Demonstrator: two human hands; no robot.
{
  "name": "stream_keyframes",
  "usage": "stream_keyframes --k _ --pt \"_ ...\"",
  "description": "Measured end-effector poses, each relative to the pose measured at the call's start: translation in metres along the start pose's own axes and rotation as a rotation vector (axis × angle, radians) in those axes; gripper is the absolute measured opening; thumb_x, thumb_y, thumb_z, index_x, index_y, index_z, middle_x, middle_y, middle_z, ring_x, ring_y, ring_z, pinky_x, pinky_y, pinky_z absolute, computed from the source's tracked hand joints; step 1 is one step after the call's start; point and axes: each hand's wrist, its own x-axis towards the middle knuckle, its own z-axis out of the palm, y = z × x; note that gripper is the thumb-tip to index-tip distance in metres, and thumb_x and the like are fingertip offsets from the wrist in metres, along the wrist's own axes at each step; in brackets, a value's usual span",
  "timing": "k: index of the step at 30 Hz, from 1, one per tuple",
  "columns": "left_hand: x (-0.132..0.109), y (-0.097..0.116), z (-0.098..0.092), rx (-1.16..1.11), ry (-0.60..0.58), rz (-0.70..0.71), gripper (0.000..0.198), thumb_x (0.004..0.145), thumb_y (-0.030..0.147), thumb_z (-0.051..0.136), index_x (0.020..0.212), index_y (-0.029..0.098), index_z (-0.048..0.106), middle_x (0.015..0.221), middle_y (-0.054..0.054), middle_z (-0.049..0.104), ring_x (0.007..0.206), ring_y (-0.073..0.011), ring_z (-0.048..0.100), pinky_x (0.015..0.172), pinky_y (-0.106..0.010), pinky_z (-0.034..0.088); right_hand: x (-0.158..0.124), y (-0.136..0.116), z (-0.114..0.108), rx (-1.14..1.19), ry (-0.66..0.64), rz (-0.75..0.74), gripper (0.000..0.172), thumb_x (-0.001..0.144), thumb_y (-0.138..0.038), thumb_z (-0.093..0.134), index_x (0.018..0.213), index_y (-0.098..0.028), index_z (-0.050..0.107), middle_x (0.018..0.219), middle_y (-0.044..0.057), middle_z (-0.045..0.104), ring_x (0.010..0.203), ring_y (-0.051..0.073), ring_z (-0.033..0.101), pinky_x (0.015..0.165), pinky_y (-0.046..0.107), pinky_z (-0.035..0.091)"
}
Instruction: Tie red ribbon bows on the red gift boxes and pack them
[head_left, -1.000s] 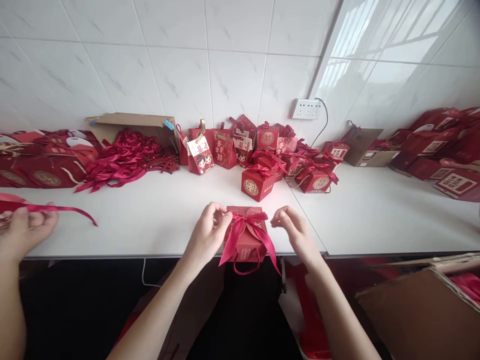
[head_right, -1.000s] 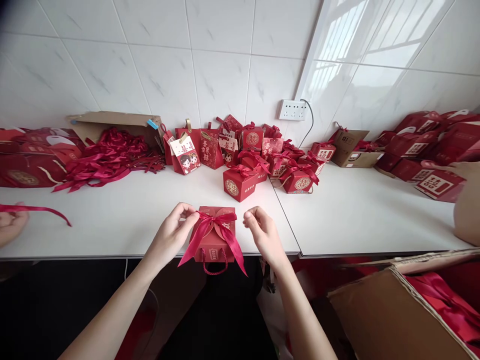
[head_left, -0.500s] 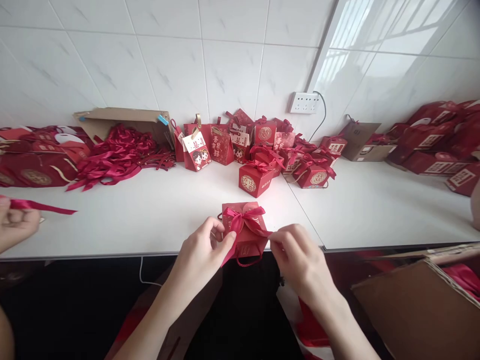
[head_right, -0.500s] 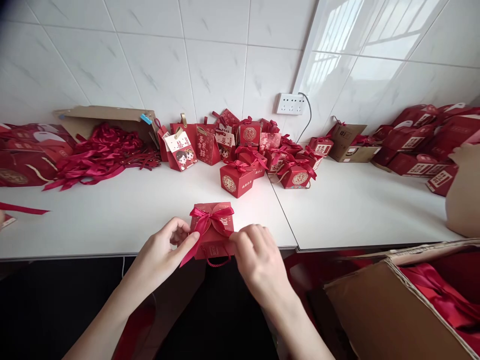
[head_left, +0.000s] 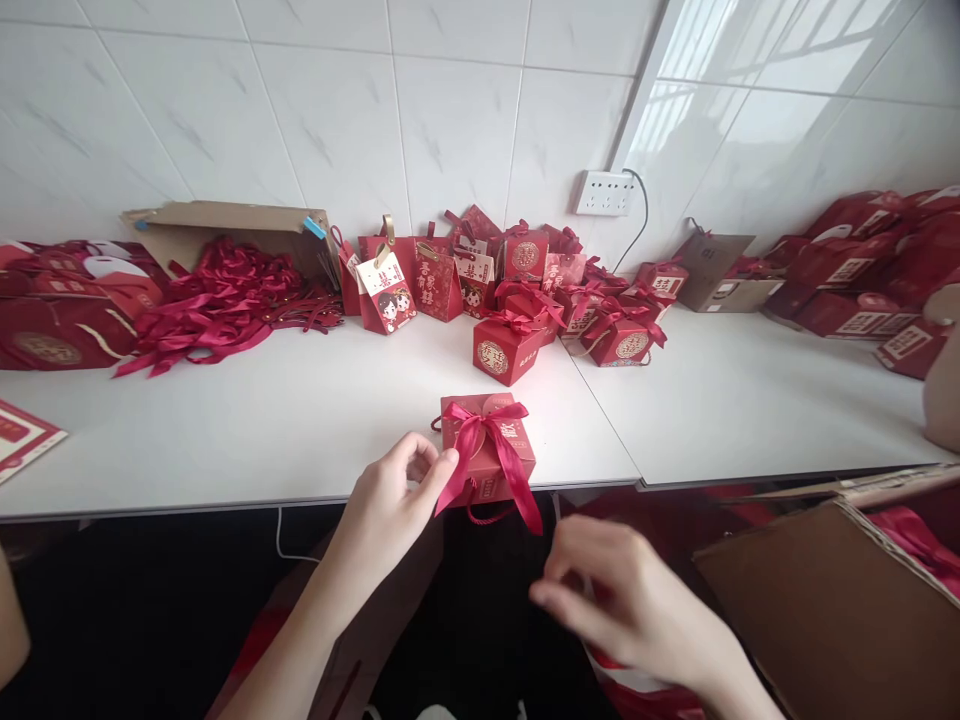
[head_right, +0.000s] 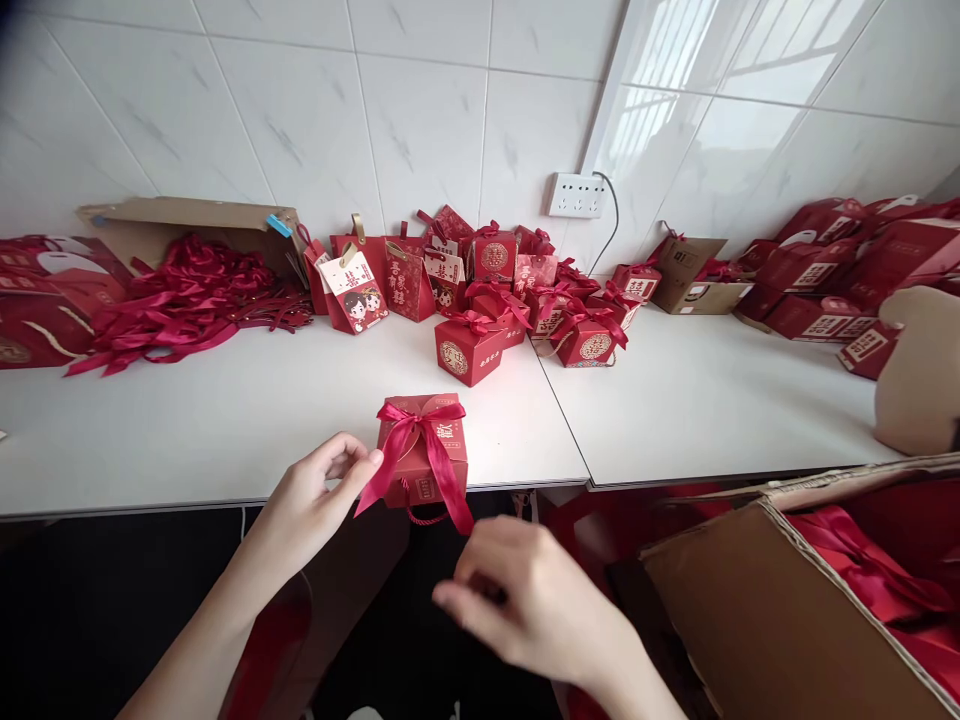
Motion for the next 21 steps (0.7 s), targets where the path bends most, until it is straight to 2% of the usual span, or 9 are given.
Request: stream_keyframes --k 2,3,5,6,7,9,12,15,21 --pt "-0.004 0.000 -0.002 0.022 -0.030 -0.050 0.044 0.082 0.059 0.041 0.062 0.020 0.043 0.054 0.004 0.048 0.053 -0.0123 0.048 0.054 -0.023 0.037 0.015 0.007 -0.015 -0.001 0.243 0.007 0.011 0.085 -0.029 0.058 0.081 -0.020 0.055 0.075 0.001 0.057 0.068 0.012 0.056 0.062 0.023 0.046" --pt "-0.006 -0.001 -0.002 0.019 -0.054 -0.069 0.046 0.082 0.060 0.041 0.060 0.020 0.043 0.054 0.004 0.049 0.052 -0.0123 0.048 0.054 -0.023 0.038 0.025 0.013 -0.018 -0.027 0.297 0.010 0.021 0.081 -0.033 0.064 0.095 -0.020 0.055 0.090 0.005 0.058 0.083 0.016 0.058 0.072 0.028 0.049" --pt "-0.008 -0.001 -0.002 -0.016 -0.109 -0.090 0.045 0.082 0.059 0.042 0.061 0.020 0.047 0.057 0.003 0.054 0.055 -0.0127 0.052 0.056 -0.023 0.040 0.046 0.028 -0.016 -0.036 0.263 0.006 0.067 0.070 -0.041 0.073 0.126 -0.021 0.042 0.123 0.013 0.047 0.115 0.026 0.048 0.093 0.040 0.045" --pt "-0.009 -0.001 -0.002 -0.040 -0.130 -0.091 0.043 0.082 0.058 0.044 0.063 0.020 0.050 0.060 0.002 0.058 0.058 -0.0131 0.055 0.059 -0.023 0.042 0.056 0.035 -0.012 -0.008 0.212 -0.007 0.085 0.065 -0.043 0.077 0.134 -0.022 0.032 0.132 0.015 0.039 0.124 0.028 0.041 0.100 0.043 0.041" --pt "-0.010 -0.001 -0.001 -0.064 -0.141 -0.085 0.041 0.082 0.057 0.045 0.065 0.020 0.052 0.063 0.002 0.061 0.062 -0.0136 0.058 0.062 -0.023 0.043 0.064 0.042 -0.008 0.032 0.165 -0.026 0.094 0.062 -0.043 0.078 0.138 -0.023 0.026 0.136 0.015 0.035 0.128 0.028 0.036 0.103 0.045 0.038" --pt "-0.010 -0.001 0.000 -0.101 -0.153 -0.062 0.037 0.083 0.054 0.046 0.068 0.020 0.054 0.068 0.001 0.064 0.069 -0.0145 0.061 0.068 -0.023 0.044 0.076 0.050 0.001 0.109 0.106 -0.045 0.097 0.064 -0.038 0.078 0.140 -0.024 0.020 0.136 0.014 0.034 0.129 0.027 0.035 0.105 0.044 0.036" --pt "-0.011 -0.002 0.002 -0.149 -0.193 -0.044 0.035 0.084 0.051 0.046 0.071 0.020 0.055 0.072 0.001 0.065 0.072 -0.0147 0.061 0.068 -0.022 0.044 0.081 0.052 0.008 0.160 0.108 -0.014 0.090 0.068 -0.031 0.075 0.140 -0.027 0.022 0.131 0.012 0.038 0.125 0.026 0.040 0.103 0.044 0.039" --pt "-0.014 -0.003 0.005 -0.176 -0.211 -0.058 0.036 0.084 0.051 0.046 0.069 0.019 0.053 0.071 0.000 0.064 0.069 -0.0147 0.060 0.064 -0.022 0.044 0.080 0.051 0.009 0.156 0.112 0.009 0.090 0.066 -0.032 0.076 0.140 -0.028 0.024 0.129 0.011 0.038 0.123 0.027 0.041 0.102 0.044 0.040" --pt "-0.019 0.000 0.012 -0.265 -0.308 -0.045 0.028 0.085 0.045 0.047 0.079 0.020 0.057 0.081 -0.003 0.070 0.081 -0.0180 0.065 0.077 -0.026 0.049 0.076 0.049 0.007 0.080 0.104 -0.009 0.087 0.066 -0.031 0.075 0.139 -0.026 0.026 0.131 0.011 0.035 0.127 0.027 0.037 0.103 0.042 0.039"
